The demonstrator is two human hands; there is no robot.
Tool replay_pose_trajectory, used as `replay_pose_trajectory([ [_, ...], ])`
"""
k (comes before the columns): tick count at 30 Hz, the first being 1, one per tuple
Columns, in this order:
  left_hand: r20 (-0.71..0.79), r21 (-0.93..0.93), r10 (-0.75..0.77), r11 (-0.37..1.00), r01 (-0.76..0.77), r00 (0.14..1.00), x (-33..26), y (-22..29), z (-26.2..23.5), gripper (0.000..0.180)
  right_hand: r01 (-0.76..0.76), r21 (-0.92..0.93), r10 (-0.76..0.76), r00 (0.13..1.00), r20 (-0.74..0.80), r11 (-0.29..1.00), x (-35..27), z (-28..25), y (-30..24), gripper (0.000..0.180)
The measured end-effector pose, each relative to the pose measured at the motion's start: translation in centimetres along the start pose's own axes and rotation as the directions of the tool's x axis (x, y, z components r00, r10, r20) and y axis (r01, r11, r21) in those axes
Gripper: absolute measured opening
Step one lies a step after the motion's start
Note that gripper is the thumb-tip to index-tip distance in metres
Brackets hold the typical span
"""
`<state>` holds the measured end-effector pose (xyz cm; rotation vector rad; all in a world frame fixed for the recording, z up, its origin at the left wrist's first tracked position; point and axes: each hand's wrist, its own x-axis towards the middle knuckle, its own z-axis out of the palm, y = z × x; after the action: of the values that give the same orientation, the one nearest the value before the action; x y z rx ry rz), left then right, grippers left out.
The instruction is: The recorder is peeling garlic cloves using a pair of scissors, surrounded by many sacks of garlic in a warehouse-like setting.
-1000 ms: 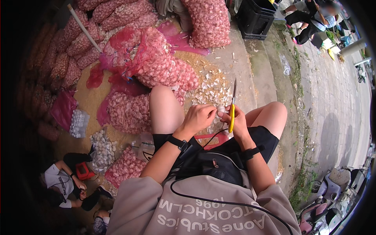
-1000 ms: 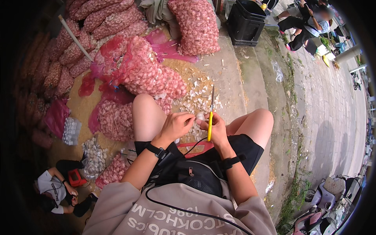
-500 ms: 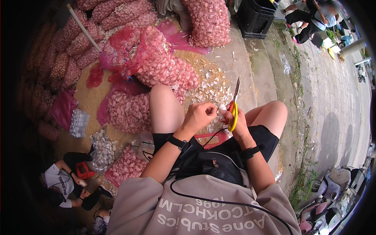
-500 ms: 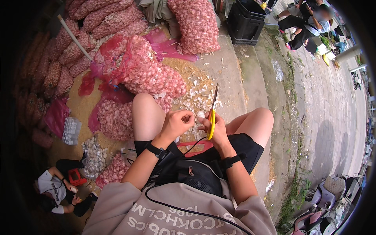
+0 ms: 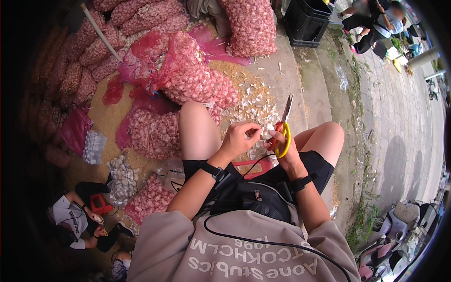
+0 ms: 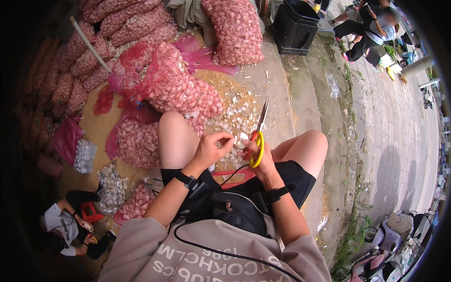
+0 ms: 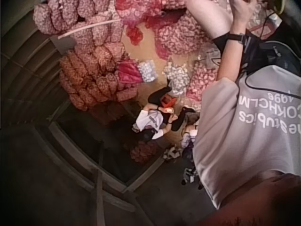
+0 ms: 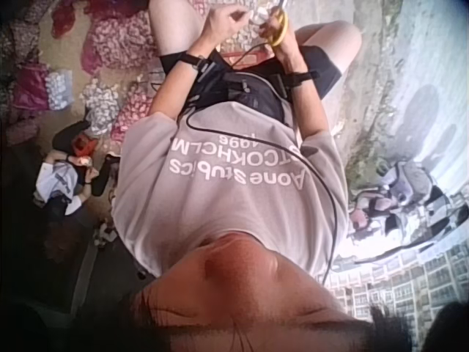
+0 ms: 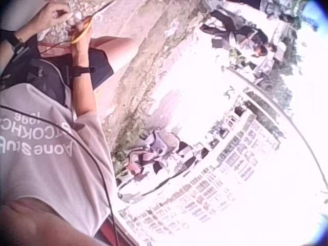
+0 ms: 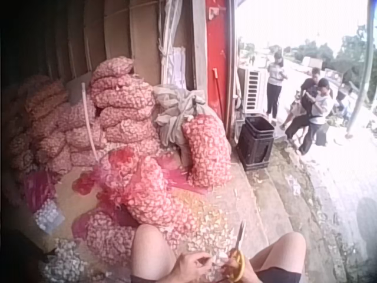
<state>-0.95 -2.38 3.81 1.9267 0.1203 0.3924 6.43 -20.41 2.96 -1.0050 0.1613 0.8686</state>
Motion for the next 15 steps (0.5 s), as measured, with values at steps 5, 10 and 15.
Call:
replay_pose_trajectory([
  [5, 0.043, -0.081, -0.042, 0.996, 0.045, 0.998, 0.6, 0.4, -0.7, 0.024, 0.023, 0.031, -0.023, 1.0, 0.002, 0.999, 0.1, -0.1, 0.2, 0.033],
  [10, 0.214, -0.047, 0.034, 0.999, -0.025, 0.976, 0.5, 0.1, -0.8, 0.044, -0.062, 0.095, 0.061, 0.998, 0.015, 0.994, 0.2, -0.7, 0.3, 0.034],
  [15, 0.242, -0.054, 0.013, 0.999, 0.0, 0.97, 0.5, -0.7, -0.8, 0.047, -0.083, 0.032, 0.083, 0.997, 0.004, 0.996, -0.1, 0.1, 0.0, 0.037],
])
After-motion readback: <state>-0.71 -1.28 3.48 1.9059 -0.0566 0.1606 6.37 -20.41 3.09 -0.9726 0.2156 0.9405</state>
